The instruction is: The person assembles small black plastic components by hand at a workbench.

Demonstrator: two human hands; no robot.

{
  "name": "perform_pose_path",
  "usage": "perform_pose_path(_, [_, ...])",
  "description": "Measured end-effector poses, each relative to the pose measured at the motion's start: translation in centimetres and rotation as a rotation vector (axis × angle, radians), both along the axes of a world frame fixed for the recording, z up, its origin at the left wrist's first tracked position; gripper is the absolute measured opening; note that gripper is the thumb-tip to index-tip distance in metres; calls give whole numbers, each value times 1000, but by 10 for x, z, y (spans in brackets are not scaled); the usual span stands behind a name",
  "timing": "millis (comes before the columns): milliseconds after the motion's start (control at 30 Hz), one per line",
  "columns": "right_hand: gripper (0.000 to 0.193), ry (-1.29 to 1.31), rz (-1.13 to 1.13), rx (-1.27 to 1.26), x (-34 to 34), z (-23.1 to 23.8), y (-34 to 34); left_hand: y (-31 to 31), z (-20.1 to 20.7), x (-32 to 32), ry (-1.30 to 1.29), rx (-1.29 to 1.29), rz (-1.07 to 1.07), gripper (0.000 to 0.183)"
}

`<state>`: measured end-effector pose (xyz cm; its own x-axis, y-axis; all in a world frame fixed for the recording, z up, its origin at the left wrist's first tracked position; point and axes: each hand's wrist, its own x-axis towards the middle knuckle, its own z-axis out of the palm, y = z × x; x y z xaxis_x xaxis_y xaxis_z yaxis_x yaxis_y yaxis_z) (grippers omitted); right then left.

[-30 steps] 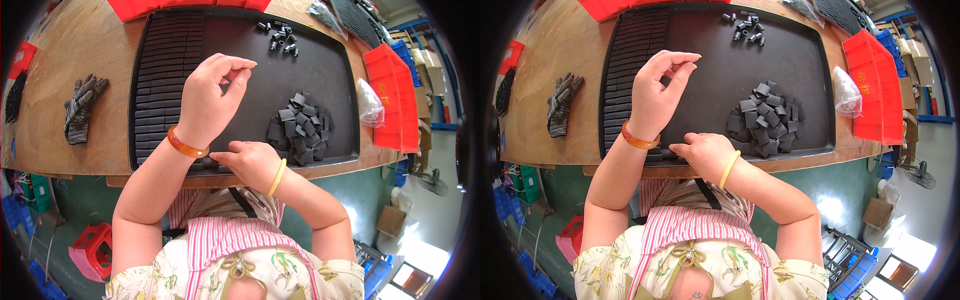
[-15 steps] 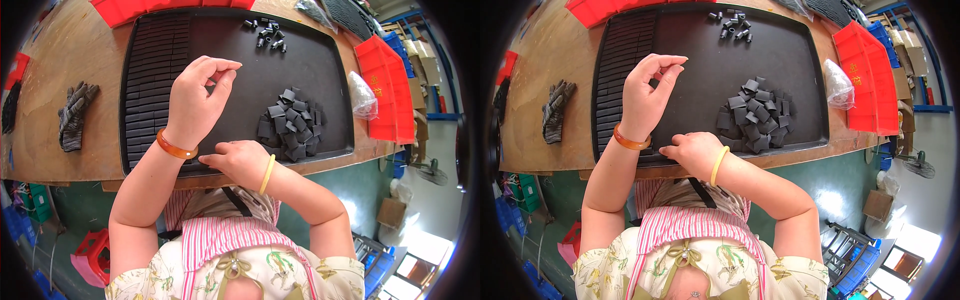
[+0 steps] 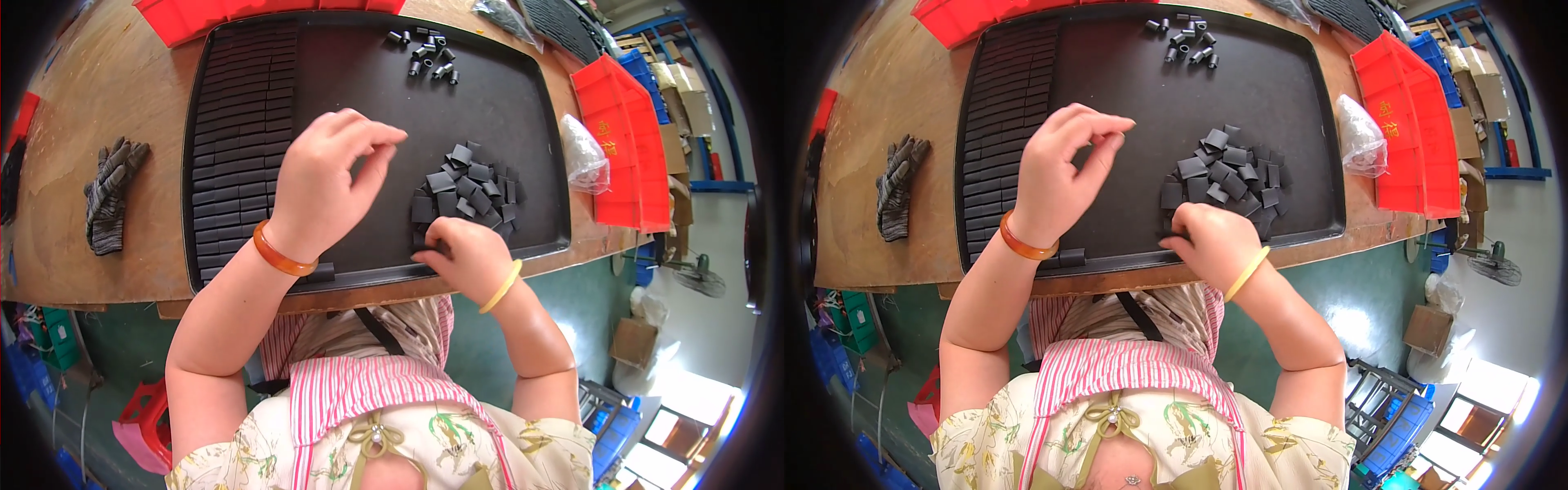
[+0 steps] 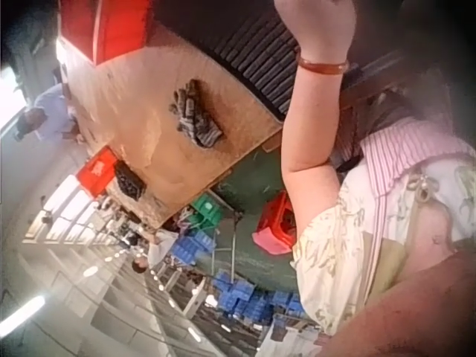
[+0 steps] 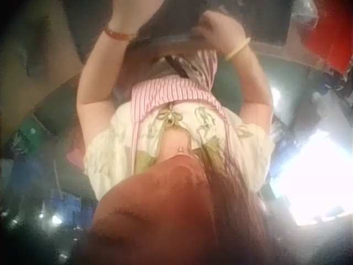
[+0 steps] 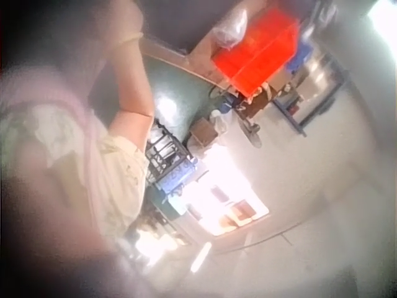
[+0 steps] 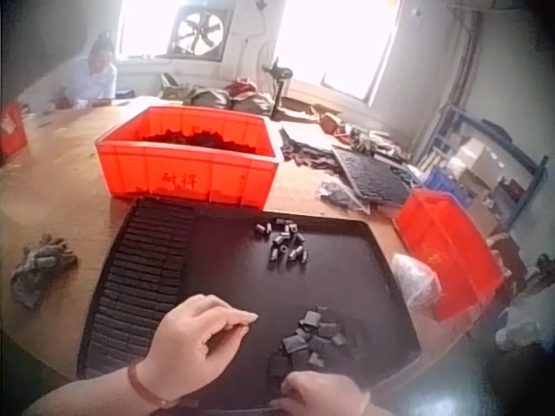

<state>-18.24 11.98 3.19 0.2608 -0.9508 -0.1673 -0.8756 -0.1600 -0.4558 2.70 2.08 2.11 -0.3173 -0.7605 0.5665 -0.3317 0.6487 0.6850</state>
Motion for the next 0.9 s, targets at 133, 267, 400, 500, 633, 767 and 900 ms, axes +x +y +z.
perform_pose_path(133, [31,-235,-192,78,-18,11,-17,9,-2,-11,-67,-136,-343,42])
perform_pose_path(267, [25,-480,-152,-6,-12,17,-19,28,-13,-24,-255,-374,-326,39])
perform_pose_path(400, [24,-350,-184,132,-14,22,-23,29,-13,-20,-323,-387,-283,34])
perform_pose_path(500, [21,-328,-190,92,-18,21,-22,30,-12,-22,-384,-273,-252,28])
perform_pose_path(633, [8,-634,-337,164,-38,14,-21,31,-18,-22,-318,-83,-271,30])
perform_pose_path(767, [13,-1110,-486,445,-42,19,-17,28,-18,-23,-262,122,-305,32])
perform_pose_path(900, [13,-1035,-530,336,-36,16,-17,25,-20,-20,-259,156,-297,32])
